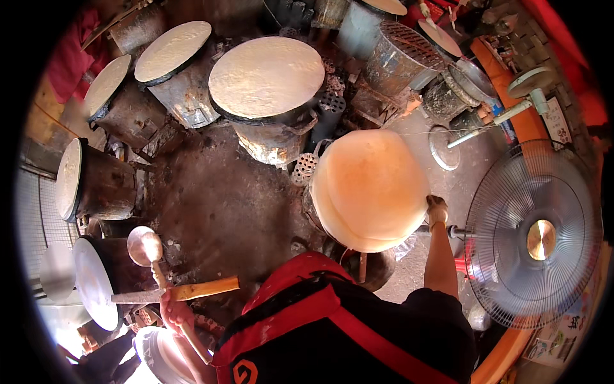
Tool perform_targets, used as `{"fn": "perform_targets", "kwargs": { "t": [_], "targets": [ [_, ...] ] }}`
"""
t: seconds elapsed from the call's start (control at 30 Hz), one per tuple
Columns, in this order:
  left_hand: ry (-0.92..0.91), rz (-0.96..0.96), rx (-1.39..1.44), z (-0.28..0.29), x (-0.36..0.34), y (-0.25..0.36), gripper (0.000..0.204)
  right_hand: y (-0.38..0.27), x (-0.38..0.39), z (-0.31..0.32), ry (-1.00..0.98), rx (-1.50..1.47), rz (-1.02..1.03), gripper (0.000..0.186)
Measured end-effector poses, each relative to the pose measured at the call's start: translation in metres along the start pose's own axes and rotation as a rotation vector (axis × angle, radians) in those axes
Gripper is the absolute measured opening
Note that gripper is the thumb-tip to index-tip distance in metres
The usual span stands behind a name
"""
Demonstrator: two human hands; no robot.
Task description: The person scoops batter from a large metal bowl and pours it onto a hot, circular griddle. Using a long wooden stick, they spread the batter into a thin, round crepe. Once cooked, the person lifts the crepe and places it onto a stack of finished crepes. This process is repeated continuously throughout the video.
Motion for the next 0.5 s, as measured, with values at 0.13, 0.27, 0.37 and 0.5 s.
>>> {"fn": "perform_targets", "kwargs": {
  "t": [0.13,0.27,0.37,0.5],
  "targets": [
    [0.009,0.004,-0.019,-0.008,-0.039,-0.038,0.029,0.026,0.015,0.006,0.134,0.180,0.185,0.027],
    [0.004,-0.023,-0.059,-0.014,-0.035,-0.057,0.030,0.021,0.050,0.008,0.119,0.346,0.127,0.029],
    [-0.010,-0.054,-0.057,-0.013,-0.030,-0.058,0.030,-0.011,0.073,0.004,0.036,0.576,-0.035,0.042],
    [-0.037,-0.104,0.064,0.002,0.002,-0.041,0.024,-0.050,0.077,0.016,0.271,0.555,0.119,0.058]
  ]
}}
Point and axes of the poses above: each hand's wrist, its own x-axis away from the middle knuckle, its own z-axis out of the back of the hand, y = z × x, the point moved 5 cm from there along -x, towards the middle knuckle, and after that the axes turned 3 degrees about -y, right-handed, at the moved point
